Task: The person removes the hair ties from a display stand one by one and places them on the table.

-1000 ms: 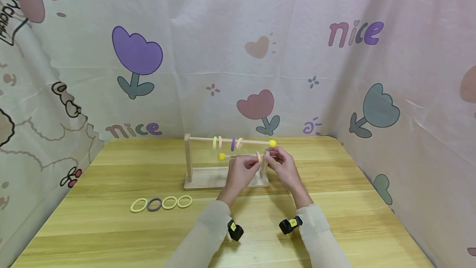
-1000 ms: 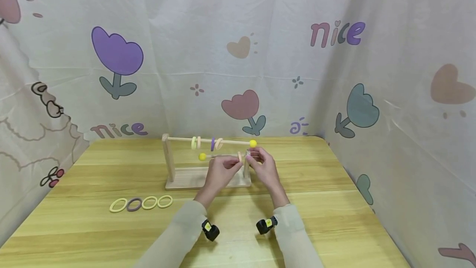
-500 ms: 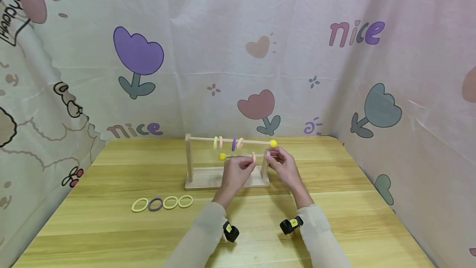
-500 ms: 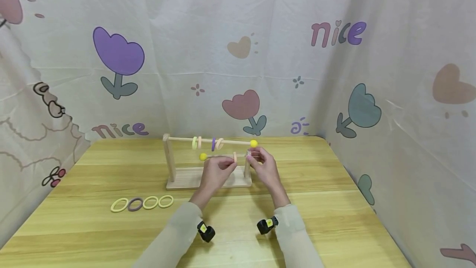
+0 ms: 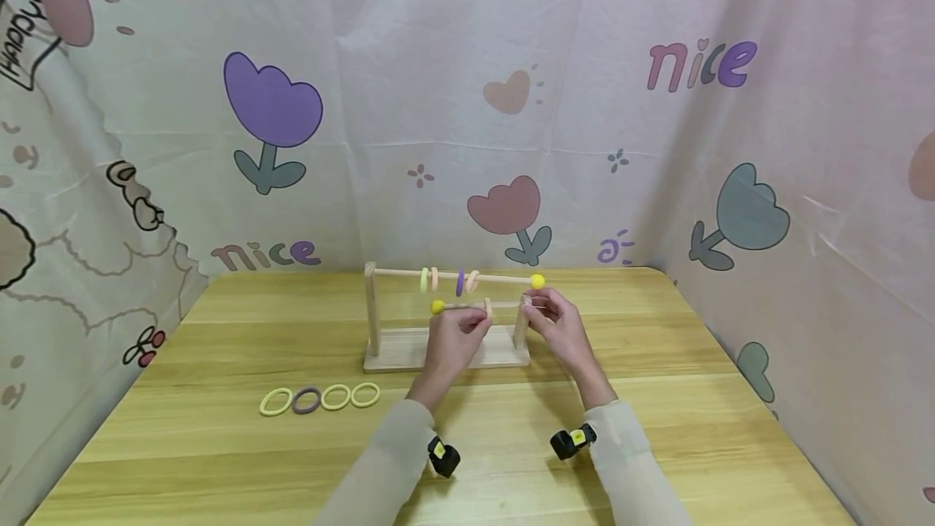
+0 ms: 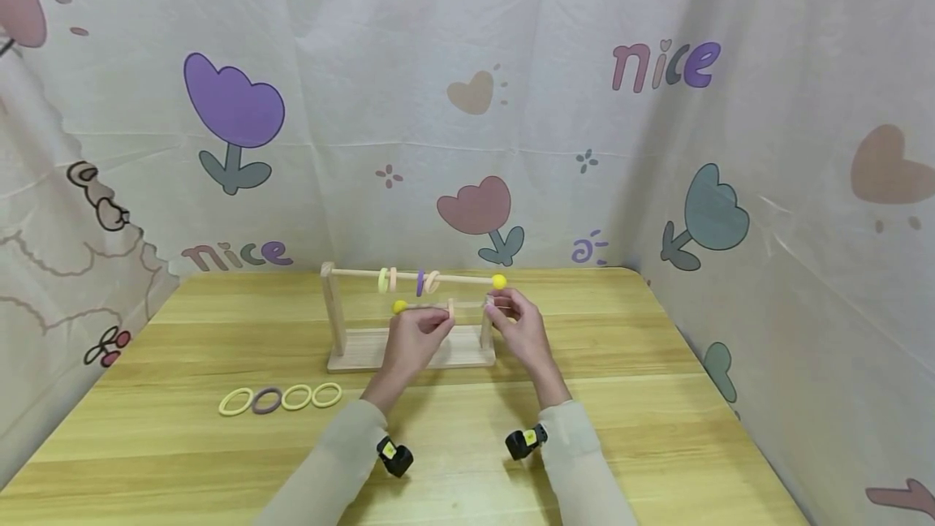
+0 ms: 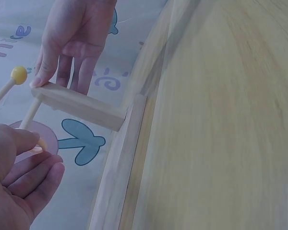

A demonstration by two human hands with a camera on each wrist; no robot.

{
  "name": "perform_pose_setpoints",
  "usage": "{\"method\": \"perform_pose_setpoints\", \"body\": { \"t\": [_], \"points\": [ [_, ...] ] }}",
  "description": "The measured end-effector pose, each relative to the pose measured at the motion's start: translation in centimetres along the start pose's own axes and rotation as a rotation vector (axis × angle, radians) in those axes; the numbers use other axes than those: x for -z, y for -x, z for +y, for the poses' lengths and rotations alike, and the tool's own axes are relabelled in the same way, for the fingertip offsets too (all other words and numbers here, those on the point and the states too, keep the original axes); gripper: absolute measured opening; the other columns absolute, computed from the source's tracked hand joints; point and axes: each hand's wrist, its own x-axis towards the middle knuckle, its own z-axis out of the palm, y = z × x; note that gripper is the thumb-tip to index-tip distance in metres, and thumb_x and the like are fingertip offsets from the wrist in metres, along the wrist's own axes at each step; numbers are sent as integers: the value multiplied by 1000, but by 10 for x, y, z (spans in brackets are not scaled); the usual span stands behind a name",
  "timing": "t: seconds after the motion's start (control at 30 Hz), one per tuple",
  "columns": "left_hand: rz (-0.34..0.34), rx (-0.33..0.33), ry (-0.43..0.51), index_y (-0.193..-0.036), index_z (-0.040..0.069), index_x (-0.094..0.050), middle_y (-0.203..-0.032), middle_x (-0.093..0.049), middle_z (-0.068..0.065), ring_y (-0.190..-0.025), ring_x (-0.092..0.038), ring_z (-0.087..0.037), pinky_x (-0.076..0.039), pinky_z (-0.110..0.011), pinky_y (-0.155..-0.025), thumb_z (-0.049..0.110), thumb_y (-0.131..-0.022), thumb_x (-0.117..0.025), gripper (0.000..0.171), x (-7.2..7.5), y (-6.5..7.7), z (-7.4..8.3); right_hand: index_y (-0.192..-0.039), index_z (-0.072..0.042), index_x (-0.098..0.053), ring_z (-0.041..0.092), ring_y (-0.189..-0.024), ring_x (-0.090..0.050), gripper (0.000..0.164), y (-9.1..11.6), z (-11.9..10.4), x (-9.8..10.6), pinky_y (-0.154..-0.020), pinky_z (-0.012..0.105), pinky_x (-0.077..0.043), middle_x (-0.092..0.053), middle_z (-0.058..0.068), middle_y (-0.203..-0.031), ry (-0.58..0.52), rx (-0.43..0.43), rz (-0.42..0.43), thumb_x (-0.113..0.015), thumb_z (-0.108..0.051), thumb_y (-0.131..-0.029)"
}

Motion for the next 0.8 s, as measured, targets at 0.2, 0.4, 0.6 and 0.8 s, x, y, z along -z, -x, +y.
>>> {"method": "perform_pose_setpoints", "body": {
  "t": [0.2,0.4,0.6,0.8],
  "points": [
    [-1,5,7,-99,2,-81,-97,-81,-13,-86,-79,-23,-65,-27,-74,6,-90,-78,10,7,2,-3,-131,-1,-62,25,-112,-64,31,0,1,0,-94,31,-62,-63,23,-128,-5,-1,0,-65,-11,-102],
    [10,8,13,-101,1,-81,-98,-81,-14,-85,-79,-24,-65,-28,-73,6,-90,-79,12,14,3,-4,-129,0,-62,25,-110,-64,29,-1,1,0,-92,31,-63,-63,24,-126,-11,3,-3,-65,-8,-101],
    [20,11,14,-102,2,-81,-98,-81,-14,-85,-79,-24,-65,-27,-72,6,-90,-79,13,20,3,-7,-129,-1,-62,26,-111,-64,29,0,0,0,-92,30,-63,-63,24,-126,-6,1,-4,-65,-8,-101],
    [36,0,15,-102,2,-82,-98,-81,-14,-84,-79,-24,-65,-27,-71,6,-89,-79,13,24,5,-10,-129,-1,-62,25,-110,-64,29,0,-1,0,-91,28,-63,-63,23,-126,-6,4,-3,-64,-7,-101]
  ]
}}
